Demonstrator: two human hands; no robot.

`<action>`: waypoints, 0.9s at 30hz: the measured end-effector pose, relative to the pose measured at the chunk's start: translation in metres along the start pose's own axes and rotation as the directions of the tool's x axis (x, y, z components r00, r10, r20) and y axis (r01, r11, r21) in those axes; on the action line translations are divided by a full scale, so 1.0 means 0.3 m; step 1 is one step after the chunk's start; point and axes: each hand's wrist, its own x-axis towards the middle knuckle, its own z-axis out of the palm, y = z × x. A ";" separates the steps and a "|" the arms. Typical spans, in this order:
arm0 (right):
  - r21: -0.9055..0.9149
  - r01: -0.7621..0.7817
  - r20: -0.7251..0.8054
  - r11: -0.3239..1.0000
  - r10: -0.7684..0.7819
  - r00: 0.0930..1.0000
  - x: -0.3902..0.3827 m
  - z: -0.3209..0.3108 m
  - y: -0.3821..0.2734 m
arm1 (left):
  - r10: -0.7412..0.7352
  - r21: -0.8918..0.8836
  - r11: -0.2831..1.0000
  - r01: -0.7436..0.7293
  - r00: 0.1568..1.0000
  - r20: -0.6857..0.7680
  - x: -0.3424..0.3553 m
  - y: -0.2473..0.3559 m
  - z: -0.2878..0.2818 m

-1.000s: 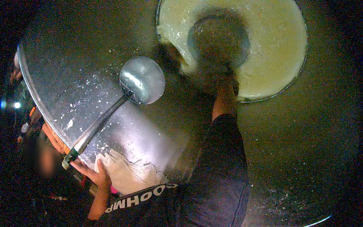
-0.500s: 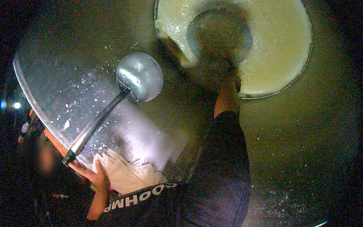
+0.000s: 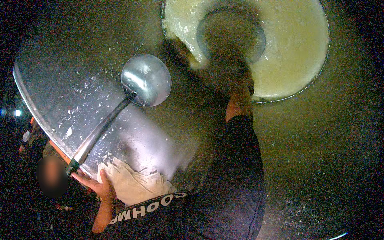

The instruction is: The person prepares pieces of dough by shaping them on a wooden table and then placing them into a large metal vat of liquid, using a large ladle to stir and transfer the items.

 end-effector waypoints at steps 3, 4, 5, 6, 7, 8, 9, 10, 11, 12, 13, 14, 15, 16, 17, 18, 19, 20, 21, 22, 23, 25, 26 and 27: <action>0.024 -0.006 -0.012 1.000 0.007 1.000 -0.023 -0.018 0.009 | 0.017 -0.009 1.000 -0.017 1.000 -0.003 0.009 0.012 0.002; 0.032 -0.001 -0.011 0.999 0.001 1.000 -0.033 -0.023 0.004 | -0.008 -0.018 1.000 0.008 1.000 -0.004 0.007 0.014 0.001; 0.034 -0.002 -0.016 0.999 0.002 1.000 -0.044 -0.027 0.000 | -0.033 -0.026 0.999 0.033 0.999 -0.004 0.003 0.016 0.000; 0.038 0.001 -0.016 0.999 0.000 1.000 -0.059 -0.028 0.001 | -0.058 -0.035 0.998 0.058 0.998 -0.005 0.000 0.017 -0.001; 0.042 0.003 -0.020 0.999 -0.002 1.000 -0.067 -0.036 -0.004 | -0.043 -0.023 0.999 0.042 0.999 -0.008 0.001 0.020 -0.001; 0.046 -0.002 -0.021 0.999 0.003 1.000 -0.090 -0.045 0.004 | -0.025 -0.016 1.000 0.024 1.000 -0.008 0.008 0.021 0.002; 0.048 -0.006 -0.025 0.999 0.007 1.000 -0.110 -0.057 0.007 | -0.006 -0.008 1.000 0.006 1.000 -0.009 0.013 0.021 0.004; 0.052 -0.005 -0.026 0.999 0.006 1.000 -0.129 -0.068 0.005 | -0.008 -0.003 1.000 0.008 1.000 -0.007 0.011 0.019 0.003; 0.048 -0.001 -0.029 0.999 0.002 1.000 -0.148 -0.078 0.003 | -0.009 0.002 1.000 0.009 1.000 -0.006 0.009 0.015 0.001; 0.040 0.003 -0.028 0.999 -0.002 1.000 -0.157 -0.084 0.000 | -0.010 0.007 1.000 0.010 1.000 -0.004 0.008 0.013 0.000; 0.041 0.010 -0.031 0.999 -0.009 0.999 -0.161 -0.088 0.005 | -0.014 0.003 1.000 0.014 1.000 -0.002 0.009 0.013 0.000; 0.038 0.009 -0.032 0.999 -0.008 0.999 -0.166 -0.089 0.008 | -0.017 -0.002 1.000 0.017 1.000 0.001 0.010 0.014 -0.001; 0.052 0.023 -0.037 0.998 -0.021 0.999 -0.165 -0.092 0.013 | -0.021 -0.007 1.000 0.021 1.000 0.003 0.012 0.015 -0.001; 0.061 0.044 -0.039 0.997 -0.042 0.998 -0.173 -0.097 0.006 | -0.028 -0.001 1.000 0.028 1.000 -0.003 0.006 0.015 -0.003; 0.148 0.075 -0.045 0.986 -0.069 0.997 -0.188 -0.119 0.009 | -0.036 0.005 0.999 0.036 0.999 -0.010 -0.001 0.016 -0.005; 0.183 0.068 -0.039 0.981 -0.062 0.997 -0.182 -0.115 0.001 | -0.044 0.011 0.999 0.044 0.999 -0.017 -0.008 0.018 -0.007; 0.225 0.047 -0.035 0.973 -0.040 0.999 -0.177 -0.117 0.010 | -0.043 0.005 0.999 0.043 0.999 -0.012 -0.003 0.018 -0.004; 0.238 0.031 -0.038 0.971 -0.022 0.999 -0.164 -0.113 0.016 | -0.042 -0.001 0.999 0.042 0.999 -0.007 0.002 0.019 -0.003; 0.241 0.018 -0.037 0.970 -0.009 0.999 -0.160 -0.105 0.022 | -0.043 -0.006 0.999 0.043 0.999 -0.002 0.006 0.020 -0.002; 0.233 0.006 -0.034 0.972 0.002 0.999 -0.149 -0.095 0.021 | -0.045 -0.006 0.999 0.045 0.999 0.000 0.006 0.021 -0.002; 0.223 0.004 -0.033 0.975 0.003 0.999 -0.139 -0.087 0.020 | -0.048 -0.005 0.999 0.048 0.999 0.001 0.006 0.022 -0.002; 0.212 -0.004 -0.034 0.977 0.012 0.999 -0.117 -0.076 0.018 | -0.058 -0.007 0.998 0.058 0.998 0.000 0.006 0.026 -0.001; 0.209 -0.006 -0.034 0.978 0.013 0.999 -0.108 -0.073 0.017 | -0.064 -0.009 0.998 0.064 0.998 -0.002 0.006 0.031 0.001; 0.209 -0.011 -0.034 0.978 0.018 0.999 -0.098 -0.068 0.016 | -0.071 -0.012 0.997 0.071 0.997 -0.004 0.006 0.034 0.003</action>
